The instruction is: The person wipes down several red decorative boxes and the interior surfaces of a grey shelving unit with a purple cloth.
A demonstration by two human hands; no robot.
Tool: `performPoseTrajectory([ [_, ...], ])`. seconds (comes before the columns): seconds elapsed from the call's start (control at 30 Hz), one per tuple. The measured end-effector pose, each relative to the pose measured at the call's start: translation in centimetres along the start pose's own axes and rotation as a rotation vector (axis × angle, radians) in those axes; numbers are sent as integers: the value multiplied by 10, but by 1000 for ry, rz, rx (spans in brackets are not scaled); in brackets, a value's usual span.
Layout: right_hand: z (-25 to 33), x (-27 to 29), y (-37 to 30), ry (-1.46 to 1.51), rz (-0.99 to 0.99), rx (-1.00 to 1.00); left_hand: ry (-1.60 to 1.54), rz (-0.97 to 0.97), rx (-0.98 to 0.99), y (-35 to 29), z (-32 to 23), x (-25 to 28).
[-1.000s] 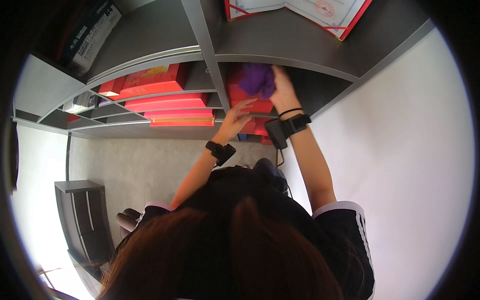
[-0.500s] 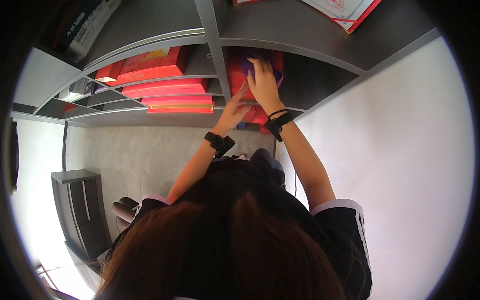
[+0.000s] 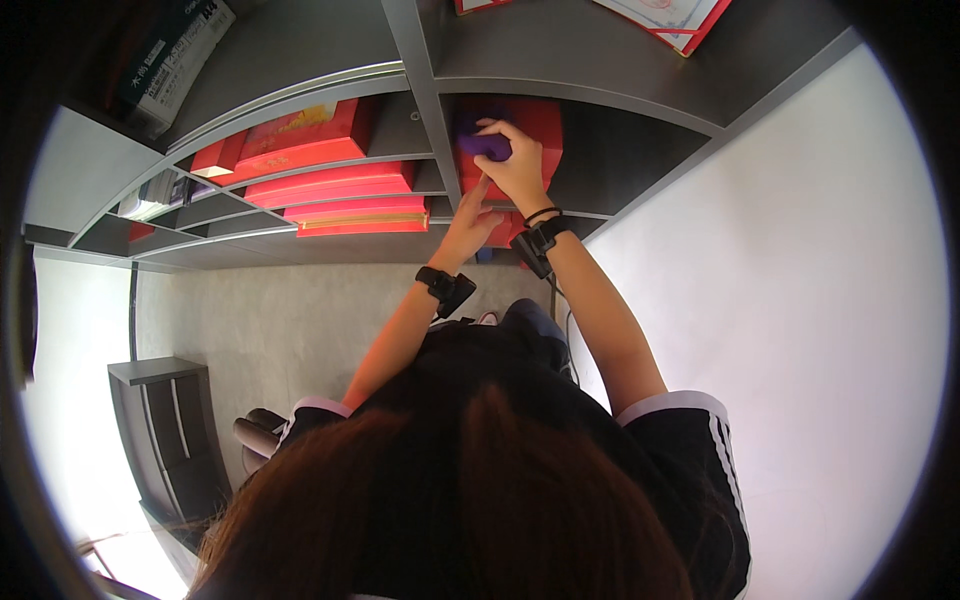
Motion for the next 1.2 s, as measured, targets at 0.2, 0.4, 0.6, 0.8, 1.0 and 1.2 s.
performPoseTrajectory([
  [0.2, 1, 19, 2, 548, -35, -184, 14, 33, -54, -2, -11, 2],
  [0.4, 0, 88, 17, -7, -257, -38, 43, 114, -111, -8, -33, -13],
  [0.6, -3, 57, 2, -415, -101, 195, -13, 121, -44, -2, -20, -31],
  [0.8, 4, 14, 0, -345, -47, 144, -237, 43, -90, 6, -5, -24],
  [1.0, 12, -19, 9, -152, -150, 96, -311, 0, -97, 5, -6, -2],
  [1.2, 6, 27, 9, 114, -279, -65, -225, -77, -68, 0, -22, -1],
])
Point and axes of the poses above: each hand's wrist, its own y-axis towards the middle knuckle, its own x-axis out of the back of the hand, z = x × y, the point moved 6 cm from there along y, towards the middle knuckle, and after that the axes turned 7 degrees about x, right-handed, at the moved point
